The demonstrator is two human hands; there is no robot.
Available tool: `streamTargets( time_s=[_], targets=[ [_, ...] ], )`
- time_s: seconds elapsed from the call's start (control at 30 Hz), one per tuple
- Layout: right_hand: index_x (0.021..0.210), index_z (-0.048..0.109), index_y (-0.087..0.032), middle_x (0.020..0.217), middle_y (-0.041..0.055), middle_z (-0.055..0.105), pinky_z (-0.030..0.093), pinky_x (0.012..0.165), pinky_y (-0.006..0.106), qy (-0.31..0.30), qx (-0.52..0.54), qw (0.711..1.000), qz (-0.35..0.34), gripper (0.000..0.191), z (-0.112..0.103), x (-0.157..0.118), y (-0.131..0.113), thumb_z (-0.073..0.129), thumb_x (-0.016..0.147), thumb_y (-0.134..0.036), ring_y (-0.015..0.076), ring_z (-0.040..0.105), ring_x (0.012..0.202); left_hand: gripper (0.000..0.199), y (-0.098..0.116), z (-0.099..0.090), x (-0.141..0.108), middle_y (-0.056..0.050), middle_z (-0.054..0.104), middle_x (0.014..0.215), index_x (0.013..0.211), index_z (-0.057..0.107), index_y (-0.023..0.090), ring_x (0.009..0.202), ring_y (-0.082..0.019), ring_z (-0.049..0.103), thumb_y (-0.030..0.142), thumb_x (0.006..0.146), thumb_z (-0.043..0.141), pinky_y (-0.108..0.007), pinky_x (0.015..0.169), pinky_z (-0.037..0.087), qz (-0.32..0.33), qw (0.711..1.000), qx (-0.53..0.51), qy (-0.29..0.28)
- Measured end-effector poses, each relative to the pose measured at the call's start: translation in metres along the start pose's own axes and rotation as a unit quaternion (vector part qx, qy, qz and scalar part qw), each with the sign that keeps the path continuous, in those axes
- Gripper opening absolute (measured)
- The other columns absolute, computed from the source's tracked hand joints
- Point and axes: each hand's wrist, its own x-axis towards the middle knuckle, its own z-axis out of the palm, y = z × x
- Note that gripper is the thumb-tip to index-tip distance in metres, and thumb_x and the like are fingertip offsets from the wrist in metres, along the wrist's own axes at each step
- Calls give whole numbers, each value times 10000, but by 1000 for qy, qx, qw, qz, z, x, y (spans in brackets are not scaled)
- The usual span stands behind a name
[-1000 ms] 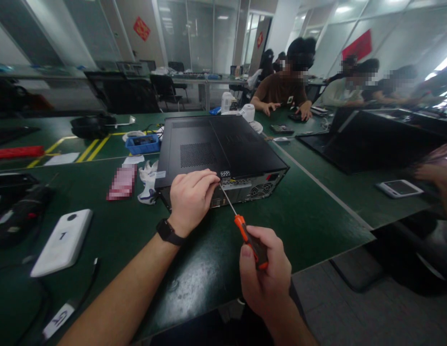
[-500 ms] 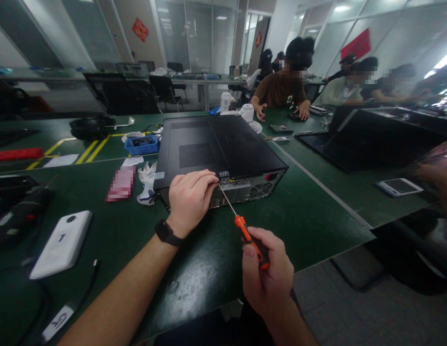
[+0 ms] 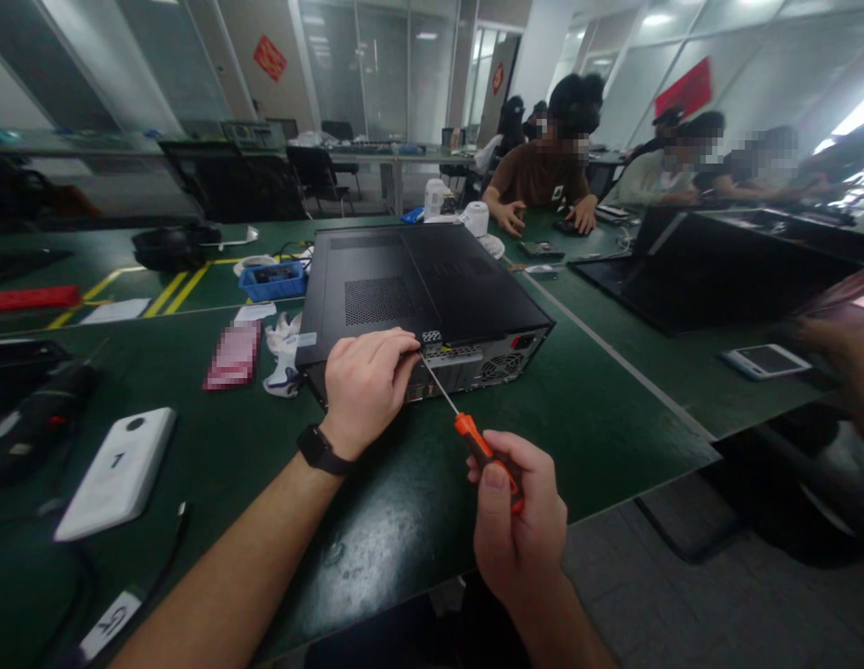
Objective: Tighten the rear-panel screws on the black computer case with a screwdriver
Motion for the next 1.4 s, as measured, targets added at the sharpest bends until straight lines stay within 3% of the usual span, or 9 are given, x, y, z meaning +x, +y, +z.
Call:
streamTargets(
  time_s=[0.37, 0.6, 0.87, 0.97, 1.13, 1.3, 1.4],
  targets=[
    [1193, 578, -218, 934, 38, 711, 580, 624, 296, 2, -15, 999, -37, 223, -4, 14, -11, 536, 975, -195, 163, 705, 723, 103, 0, -1, -1, -37, 792, 1139, 1081, 670, 239, 1081, -228, 744, 250, 984, 636, -410, 884, 471, -2, 1000, 0, 4],
    [1146, 622, -230, 882, 16, 754, 576, 598, 268, 49, -22, 997, -56, 179, -3, 14, -2, 611, 967, -225, 160, 735, 688, 107, 0, 1, -2, -36, 795, 1136, 1083, 671, 238, 1075, -225, 749, 247, 982, 638, -404, 876, 473, -1, 1000, 3, 11],
    [1193, 585, -211, 957, 50, 716, 593, 661, 309, 5, -20, 999, -36, 241, -6, 14, -9, 518, 962, -205, 172, 713, 753, 99, 0, 0, -2, -29, 796, 1126, 1075, 668, 227, 1075, -221, 750, 237, 980, 640, -395, 882, 473, 4, 1000, 1, 15],
    [1198, 598, -216, 915, 35, 726, 579, 624, 295, 9, -16, 999, -41, 242, -4, 10, -4, 510, 974, -190, 164, 710, 706, 100, 0, 1, -2, -27, 796, 1127, 1077, 670, 226, 1077, -218, 750, 240, 983, 639, -393, 882, 473, 2, 1000, 2, 11],
    [1247, 597, -206, 841, 20, 719, 570, 593, 291, 3, -10, 1000, 11, 261, -4, 6, -1, 503, 1006, -244, 160, 702, 645, 105, 0, 1, -2, -29, 795, 1128, 1077, 675, 226, 1075, -216, 749, 229, 982, 632, -396, 884, 473, -1, 1000, -1, 13],
    [1231, 583, -202, 1016, 70, 706, 601, 707, 325, -1, -11, 999, -38, 280, -5, 11, -6, 519, 959, -202, 187, 721, 826, 111, 0, 0, -1, -32, 794, 1129, 1082, 676, 226, 1073, -221, 749, 231, 982, 628, -394, 873, 472, 2, 1000, 0, 13],
    [1222, 592, -205, 957, 49, 722, 599, 691, 303, 12, -21, 999, -41, 263, -4, 10, -3, 529, 968, -187, 173, 727, 780, 116, 1, 0, -1, -35, 793, 1132, 1084, 674, 224, 1078, -223, 747, 223, 979, 626, -395, 882, 472, 1, 1000, -4, 14]
  ],
)
